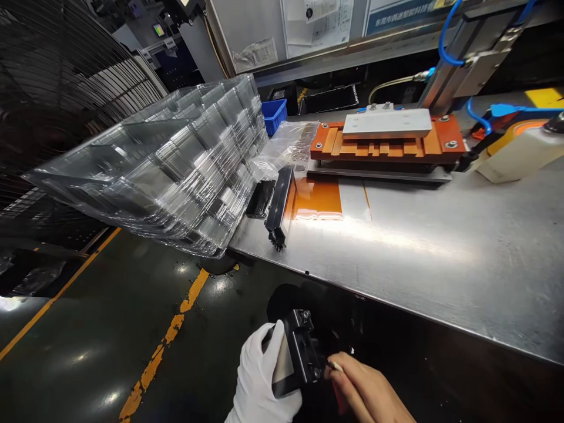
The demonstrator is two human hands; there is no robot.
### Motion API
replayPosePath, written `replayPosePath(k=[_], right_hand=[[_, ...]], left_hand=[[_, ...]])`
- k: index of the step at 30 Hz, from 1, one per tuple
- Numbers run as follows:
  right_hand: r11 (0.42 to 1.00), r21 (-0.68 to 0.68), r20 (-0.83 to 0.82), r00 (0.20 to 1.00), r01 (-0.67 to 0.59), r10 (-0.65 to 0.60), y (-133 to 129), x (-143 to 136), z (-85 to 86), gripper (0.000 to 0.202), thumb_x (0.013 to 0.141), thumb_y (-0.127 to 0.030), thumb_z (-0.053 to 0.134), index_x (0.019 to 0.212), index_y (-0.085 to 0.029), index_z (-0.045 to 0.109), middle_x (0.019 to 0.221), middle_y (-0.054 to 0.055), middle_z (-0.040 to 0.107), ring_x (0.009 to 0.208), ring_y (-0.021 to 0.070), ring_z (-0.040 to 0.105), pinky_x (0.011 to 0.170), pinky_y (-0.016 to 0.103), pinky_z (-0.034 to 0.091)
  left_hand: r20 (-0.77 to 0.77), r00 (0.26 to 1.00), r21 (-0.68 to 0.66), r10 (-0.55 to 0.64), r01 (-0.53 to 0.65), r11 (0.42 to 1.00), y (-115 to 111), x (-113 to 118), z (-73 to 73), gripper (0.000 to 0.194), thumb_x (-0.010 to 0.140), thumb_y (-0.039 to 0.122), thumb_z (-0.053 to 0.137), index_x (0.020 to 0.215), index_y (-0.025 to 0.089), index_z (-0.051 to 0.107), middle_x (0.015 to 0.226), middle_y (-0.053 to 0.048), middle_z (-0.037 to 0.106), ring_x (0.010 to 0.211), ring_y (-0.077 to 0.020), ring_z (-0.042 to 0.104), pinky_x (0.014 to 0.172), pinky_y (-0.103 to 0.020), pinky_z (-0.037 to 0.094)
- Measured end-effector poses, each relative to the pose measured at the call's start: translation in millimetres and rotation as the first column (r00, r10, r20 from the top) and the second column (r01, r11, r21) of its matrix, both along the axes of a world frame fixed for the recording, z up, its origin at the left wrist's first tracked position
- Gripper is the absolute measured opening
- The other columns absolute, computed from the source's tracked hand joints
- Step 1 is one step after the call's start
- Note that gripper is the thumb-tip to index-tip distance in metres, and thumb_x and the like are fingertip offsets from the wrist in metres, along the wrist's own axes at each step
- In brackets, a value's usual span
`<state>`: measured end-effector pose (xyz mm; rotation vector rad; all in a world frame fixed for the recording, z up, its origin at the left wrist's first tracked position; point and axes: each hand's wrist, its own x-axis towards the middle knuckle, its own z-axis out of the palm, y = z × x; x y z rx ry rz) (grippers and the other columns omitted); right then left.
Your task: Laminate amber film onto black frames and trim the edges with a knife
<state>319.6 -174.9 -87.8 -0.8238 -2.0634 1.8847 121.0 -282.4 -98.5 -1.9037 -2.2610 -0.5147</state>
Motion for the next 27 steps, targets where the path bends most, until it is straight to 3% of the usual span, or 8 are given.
replayPosePath(k=[4,8,10,13,15,17,21,27], right_hand=[[0.997,-0.03,0.001,0.998,0.064,-0.064,-2,-7,-15.2,0.037,0.095,-0.059,0.041,0.092,-0.025,0.054,0.076,-0.002,0.052,0.067,0.0146,0.053,0.064,0.025,0.043],[0.966,0.225,-0.03,0.992,0.126,-0.123,-1,-11,-21.4,0.043,0.092,-0.055,0.053,0.066,-0.022,0.048,0.063,-0.003,0.049,0.059,0.0124,0.048,0.055,0.024,0.035],[0.95,0.295,-0.02,0.995,0.098,-0.096,0,-9,-21.3,0.047,0.091,-0.053,0.057,0.059,-0.02,0.045,0.057,-0.004,0.048,0.056,0.0119,0.047,0.054,0.025,0.033],[0.994,0.095,0.091,0.994,0.053,-0.062,2,-3,-18.5,0.041,0.091,-0.056,0.053,0.069,-0.022,0.053,0.068,-0.002,0.059,0.064,0.0138,0.056,0.059,0.023,0.04],[0.987,-0.084,0.17,0.978,0.136,-0.12,3,-1,-16.8,0.038,0.095,-0.058,0.041,0.09,-0.025,0.058,0.086,0.0,0.065,0.081,0.0163,0.062,0.071,0.023,0.046],[0.969,-0.177,0.214,0.968,0.172,-0.132,2,-1,-16.8,0.044,0.098,-0.059,0.03,0.103,-0.026,0.058,0.088,0.001,0.067,0.086,0.0178,0.065,0.079,0.024,0.048],[0.941,-0.333,0.265,0.964,0.069,0.023,-5,-9,-21.0,0.055,0.094,-0.065,0.028,0.101,-0.022,0.061,0.06,-0.002,0.065,0.052,0.0163,0.064,0.058,0.026,0.05],[0.927,-0.367,0.287,0.957,0.08,0.031,-11,-16,-26.4,0.055,0.094,-0.064,0.03,0.1,-0.018,0.06,0.052,-0.001,0.063,0.043,0.0142,0.061,0.047,0.022,0.045]], left_hand=[[-0.005,1.0,0.002,-0.009,0.009,1.0,2,1,-4.6,0.072,0.073,0.032,0.056,0.141,0.018,0.036,0.123,-0.015,0.049,0.105,-0.0278,0.058,0.083,-0.042,0.058],[-0.031,1.0,0.016,0.004,-0.003,1.0,2,2,-10.9,0.075,0.069,0.031,0.059,0.14,0.017,0.038,0.121,-0.015,0.05,0.102,-0.0285,0.059,0.081,-0.043,0.058],[-0.01,1.0,-0.005,-0.004,0.003,1.0,0,0,-11.8,0.077,0.068,0.03,0.06,0.141,0.017,0.037,0.122,-0.016,0.05,0.104,-0.0289,0.059,0.083,-0.044,0.057],[0.014,1.0,-0.056,0.003,-0.002,0.998,0,-7,-9.5,0.08,0.067,0.025,0.061,0.142,0.018,0.036,0.123,-0.015,0.05,0.107,-0.0293,0.057,0.087,-0.045,0.055],[0.014,1.0,-0.118,0.006,-0.004,0.993,2,-15,-5.9,0.081,0.065,0.018,0.061,0.142,0.023,0.037,0.123,-0.013,0.051,0.107,-0.0292,0.056,0.088,-0.046,0.053],[-0.004,1.0,-0.207,-0.012,0.011,0.978,7,-23,-0.8,0.083,0.063,0.013,0.06,0.141,0.029,0.039,0.122,-0.01,0.053,0.105,-0.0291,0.056,0.087,-0.047,0.052],[-0.088,0.991,-0.405,-0.103,0.058,0.912,19,-33,11.3,0.084,0.064,0.007,0.056,0.141,0.035,0.039,0.118,-0.008,0.057,0.099,-0.0287,0.056,0.083,-0.047,0.05],[-0.145,0.971,-0.512,-0.19,0.09,0.854,31,-28,19.9,0.082,0.067,0.003,0.052,0.142,0.034,0.038,0.119,-0.009,0.056,0.098,-0.0283,0.056,0.082,-0.045,0.048]])
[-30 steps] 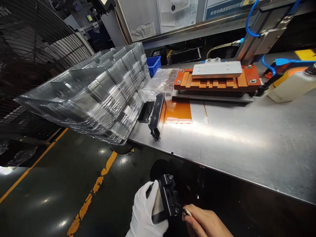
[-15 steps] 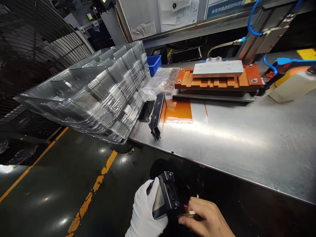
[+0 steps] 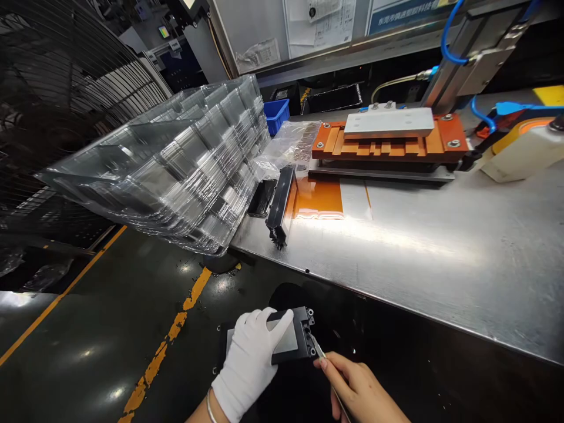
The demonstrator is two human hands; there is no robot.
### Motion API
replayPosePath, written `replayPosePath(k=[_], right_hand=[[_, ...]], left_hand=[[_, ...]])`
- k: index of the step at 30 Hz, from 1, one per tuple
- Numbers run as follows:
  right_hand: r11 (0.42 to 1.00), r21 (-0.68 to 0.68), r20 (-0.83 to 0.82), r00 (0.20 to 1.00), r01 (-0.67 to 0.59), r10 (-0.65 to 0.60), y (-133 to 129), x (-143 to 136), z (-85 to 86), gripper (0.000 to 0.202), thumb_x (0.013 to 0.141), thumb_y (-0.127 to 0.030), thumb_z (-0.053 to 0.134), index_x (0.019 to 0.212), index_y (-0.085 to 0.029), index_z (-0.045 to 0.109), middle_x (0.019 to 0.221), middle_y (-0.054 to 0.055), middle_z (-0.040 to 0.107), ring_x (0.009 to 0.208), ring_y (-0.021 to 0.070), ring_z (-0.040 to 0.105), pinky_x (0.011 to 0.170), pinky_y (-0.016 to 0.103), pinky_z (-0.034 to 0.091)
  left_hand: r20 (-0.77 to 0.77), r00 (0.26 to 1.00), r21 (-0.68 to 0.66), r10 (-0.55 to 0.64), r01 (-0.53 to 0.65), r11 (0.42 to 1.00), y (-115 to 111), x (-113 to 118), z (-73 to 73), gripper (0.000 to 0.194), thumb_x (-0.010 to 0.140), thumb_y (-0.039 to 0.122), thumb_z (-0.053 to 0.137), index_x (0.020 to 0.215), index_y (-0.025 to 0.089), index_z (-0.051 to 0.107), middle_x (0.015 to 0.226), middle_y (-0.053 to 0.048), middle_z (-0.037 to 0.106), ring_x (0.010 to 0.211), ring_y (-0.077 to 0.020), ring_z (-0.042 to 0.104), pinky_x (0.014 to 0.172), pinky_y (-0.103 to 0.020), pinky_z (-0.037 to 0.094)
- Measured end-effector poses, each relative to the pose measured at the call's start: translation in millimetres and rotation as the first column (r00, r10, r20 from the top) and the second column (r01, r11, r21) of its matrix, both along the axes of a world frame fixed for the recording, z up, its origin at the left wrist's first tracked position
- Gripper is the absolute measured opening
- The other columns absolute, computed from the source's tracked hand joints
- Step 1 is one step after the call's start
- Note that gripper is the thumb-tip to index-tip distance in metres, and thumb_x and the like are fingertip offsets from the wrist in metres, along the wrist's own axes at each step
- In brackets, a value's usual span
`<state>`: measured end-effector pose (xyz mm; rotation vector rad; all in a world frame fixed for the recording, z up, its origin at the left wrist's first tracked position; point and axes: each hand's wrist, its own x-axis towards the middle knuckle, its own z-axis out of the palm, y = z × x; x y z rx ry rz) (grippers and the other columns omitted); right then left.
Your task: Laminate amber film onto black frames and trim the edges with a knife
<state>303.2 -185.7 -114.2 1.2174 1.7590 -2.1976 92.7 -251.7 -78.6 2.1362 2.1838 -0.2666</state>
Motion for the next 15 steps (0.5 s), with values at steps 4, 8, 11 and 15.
replayPosePath(k=[4,8,11,15], right_hand=[[0.999,0.015,0.023,0.999,0.037,-0.037,-2,2,-4.9,0.054,0.094,-0.064,0.032,0.103,-0.019,0.061,0.05,-0.003,0.062,0.041,0.0142,0.06,0.047,0.023,0.044],[0.985,-0.127,0.04,0.993,0.114,-0.109,-13,-1,-17.0,0.06,0.089,-0.07,0.037,0.105,-0.018,0.061,0.049,-0.001,0.063,0.042,0.0148,0.059,0.042,0.022,0.042],[0.925,-0.324,-0.001,0.978,0.199,-0.211,-22,-7,-23.5,0.069,0.08,-0.078,0.043,0.1,-0.015,0.061,0.046,0.001,0.061,0.039,0.0123,0.055,0.039,0.019,0.037],[0.717,-0.633,-0.006,0.924,0.292,-0.382,-23,-9,-17.2,0.069,0.074,-0.075,0.058,0.102,-0.011,0.063,0.044,-0.001,0.057,0.036,0.0074,0.049,0.037,0.015,0.031]], left_hand=[[-0.008,0.999,-0.024,-0.036,0.036,0.999,3,3,1.5,0.08,0.068,0.004,0.053,0.142,0.032,0.038,0.122,-0.011,0.055,0.099,-0.0298,0.056,0.083,-0.048,0.047],[-0.033,0.998,-0.023,-0.057,0.057,0.998,5,5,1.7,0.085,0.063,0.0,0.052,0.141,0.031,0.038,0.123,-0.013,0.055,0.101,-0.0304,0.056,0.084,-0.048,0.048],[-0.066,0.995,-0.022,-0.068,0.067,0.998,5,7,-0.6,0.086,0.062,-0.003,0.048,0.14,0.031,0.039,0.12,-0.013,0.056,0.099,-0.0294,0.058,0.083,-0.046,0.048],[-0.083,0.994,-0.02,-0.068,0.067,0.998,3,8,-3.5,0.084,0.064,-0.004,0.047,0.14,0.031,0.039,0.119,-0.012,0.057,0.098,-0.0292,0.058,0.082,-0.046,0.048]])
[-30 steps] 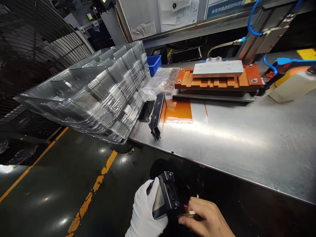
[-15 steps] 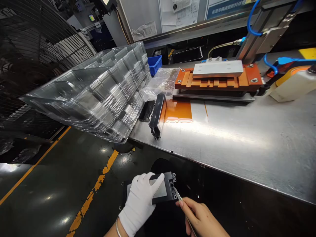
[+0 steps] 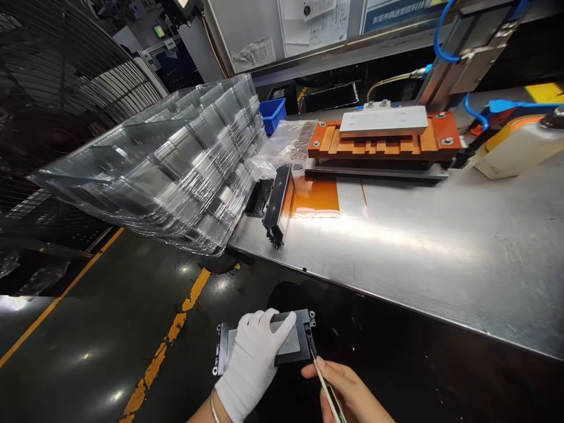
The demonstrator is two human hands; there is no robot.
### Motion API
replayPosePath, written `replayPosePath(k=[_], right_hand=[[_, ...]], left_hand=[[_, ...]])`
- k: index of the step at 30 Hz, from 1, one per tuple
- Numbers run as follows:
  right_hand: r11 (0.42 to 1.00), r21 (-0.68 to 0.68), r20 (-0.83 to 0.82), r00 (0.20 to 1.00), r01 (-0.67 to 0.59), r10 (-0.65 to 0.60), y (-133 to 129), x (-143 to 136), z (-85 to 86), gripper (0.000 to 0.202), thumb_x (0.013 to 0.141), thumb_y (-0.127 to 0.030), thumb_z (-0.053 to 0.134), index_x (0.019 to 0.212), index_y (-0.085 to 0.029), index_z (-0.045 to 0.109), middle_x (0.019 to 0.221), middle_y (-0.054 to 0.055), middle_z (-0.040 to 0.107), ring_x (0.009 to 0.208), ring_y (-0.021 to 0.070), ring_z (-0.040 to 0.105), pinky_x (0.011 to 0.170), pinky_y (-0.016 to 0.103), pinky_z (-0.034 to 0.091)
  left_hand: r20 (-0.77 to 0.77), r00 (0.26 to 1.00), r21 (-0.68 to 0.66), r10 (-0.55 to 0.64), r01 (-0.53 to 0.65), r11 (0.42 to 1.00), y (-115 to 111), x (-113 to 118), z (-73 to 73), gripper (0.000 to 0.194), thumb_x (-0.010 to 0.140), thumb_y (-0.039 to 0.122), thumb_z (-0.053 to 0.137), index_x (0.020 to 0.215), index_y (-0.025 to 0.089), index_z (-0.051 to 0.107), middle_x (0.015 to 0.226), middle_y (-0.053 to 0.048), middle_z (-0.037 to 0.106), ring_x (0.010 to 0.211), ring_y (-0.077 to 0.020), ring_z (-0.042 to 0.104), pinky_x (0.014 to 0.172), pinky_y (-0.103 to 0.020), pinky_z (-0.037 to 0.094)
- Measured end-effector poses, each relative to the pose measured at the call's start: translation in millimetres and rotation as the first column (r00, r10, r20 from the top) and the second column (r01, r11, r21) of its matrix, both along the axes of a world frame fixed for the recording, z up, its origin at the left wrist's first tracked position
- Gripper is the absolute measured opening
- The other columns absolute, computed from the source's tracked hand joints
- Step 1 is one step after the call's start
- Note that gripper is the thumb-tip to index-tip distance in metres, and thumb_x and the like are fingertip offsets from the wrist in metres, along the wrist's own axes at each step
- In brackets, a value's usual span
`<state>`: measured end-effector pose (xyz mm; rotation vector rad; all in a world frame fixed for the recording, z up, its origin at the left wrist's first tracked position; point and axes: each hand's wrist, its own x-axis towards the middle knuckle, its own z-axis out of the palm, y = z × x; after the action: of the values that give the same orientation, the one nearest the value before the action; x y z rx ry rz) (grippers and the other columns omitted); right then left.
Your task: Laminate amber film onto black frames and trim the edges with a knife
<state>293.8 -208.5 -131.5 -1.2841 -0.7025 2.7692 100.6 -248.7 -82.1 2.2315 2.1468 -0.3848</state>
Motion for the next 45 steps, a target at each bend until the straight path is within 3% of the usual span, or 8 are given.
replayPosePath(k=[3,6,11,15,30,36,39,45], right_hand=[[0.995,-0.042,-0.034,0.996,0.086,-0.087,9,8,4.7,0.069,0.079,-0.07,0.058,0.118,-0.013,0.062,0.051,-0.002,0.057,0.04,0.0093,0.052,0.04,0.018,0.037],[0.916,0.402,0.039,0.999,0.013,-0.031,21,21,-0.4,0.062,0.088,-0.068,0.048,0.13,-0.024,0.059,0.072,0.001,0.061,0.061,0.015,0.063,0.061,0.028,0.052],[0.122,0.92,0.382,0.921,-0.372,-0.074,35,39,-16.8,0.038,0.095,-0.057,0.042,0.129,-0.047,0.057,0.088,0.003,0.06,0.077,0.0206,0.061,0.074,0.04,0.052],[-0.219,0.904,0.333,0.925,-0.368,-0.18,38,40,-18.8,0.038,0.098,-0.05,0.041,0.131,-0.04,0.058,0.084,0.004,0.06,0.068,0.018,0.059,0.061,0.033,0.051],[-0.454,0.832,0.329,0.943,-0.319,-0.06,60,42,-16.5,0.037,0.101,-0.031,0.04,0.135,-0.035,0.055,0.087,0.006,0.06,0.073,0.0187,0.058,0.064,0.031,0.049],[-0.446,0.856,0.323,0.944,-0.262,0.066,69,42,-13.2,0.039,0.101,-0.03,0.043,0.138,-0.038,0.051,0.093,0.008,0.062,0.079,0.0192,0.06,0.068,0.032,0.051],[-0.313,0.899,0.354,0.93,-0.307,0.102,67,41,-12.4,0.036,0.1,-0.039,0.043,0.134,-0.041,0.054,0.096,0.008,0.065,0.081,0.0216,0.061,0.069,0.036,0.051],[0.643,0.685,0.267,0.939,-0.343,0.217,34,29,-0.9,0.057,0.097,-0.062,0.03,0.113,-0.022,0.067,0.065,0.001,0.067,0.055,0.0169,0.064,0.059,0.029,0.051]], left_hand=[[0.038,0.999,-0.017,0.008,-0.007,1.0,0,-1,1.5,0.081,0.068,0.0,0.049,0.141,0.032,0.038,0.121,-0.012,0.055,0.1,-0.0303,0.057,0.084,-0.048,0.048],[0.071,0.997,-0.045,0.02,-0.017,0.999,1,-1,5.1,0.078,0.069,0.004,0.051,0.141,0.032,0.038,0.123,-0.013,0.055,0.1,-0.0311,0.057,0.084,-0.049,0.047],[0.081,0.997,-0.059,0.011,-0.007,0.998,4,0,9.1,0.076,0.07,0.004,0.051,0.14,0.032,0.04,0.123,-0.014,0.056,0.1,-0.0316,0.058,0.082,-0.049,0.048],[0.057,0.998,-0.046,-0.017,0.02,0.999,5,-1,9.5,0.078,0.067,0.001,0.05,0.139,0.031,0.041,0.122,-0.014,0.056,0.1,-0.0308,0.058,0.084,-0.049,0.048],[0.128,0.975,-0.228,-0.18,0.206,0.952,21,-12,37.6,0.083,0.066,0.006,0.053,0.141,0.036,0.033,0.118,-0.01,0.055,0.093,-0.0283,0.056,0.079,-0.045,0.045],[0.168,0.937,-0.287,-0.305,0.343,0.894,34,-15,58.3,0.072,0.065,0.01,0.057,0.131,0.034,0.042,0.109,-0.006,0.056,0.089,-0.0274,0.054,0.074,-0.042,0.046],[0.172,0.943,-0.281,-0.284,0.323,0.904,34,-15,57.5,0.075,0.064,0.008,0.056,0.133,0.034,0.042,0.109,-0.006,0.057,0.089,-0.0276,0.055,0.075,-0.042,0.047],[0.155,0.988,-0.181,-0.028,0.056,0.982,22,-9,31.9,0.083,0.064,0.002,0.051,0.139,0.034,0.038,0.127,-0.011,0.054,0.103,-0.0302,0.055,0.087,-0.047,0.046]])
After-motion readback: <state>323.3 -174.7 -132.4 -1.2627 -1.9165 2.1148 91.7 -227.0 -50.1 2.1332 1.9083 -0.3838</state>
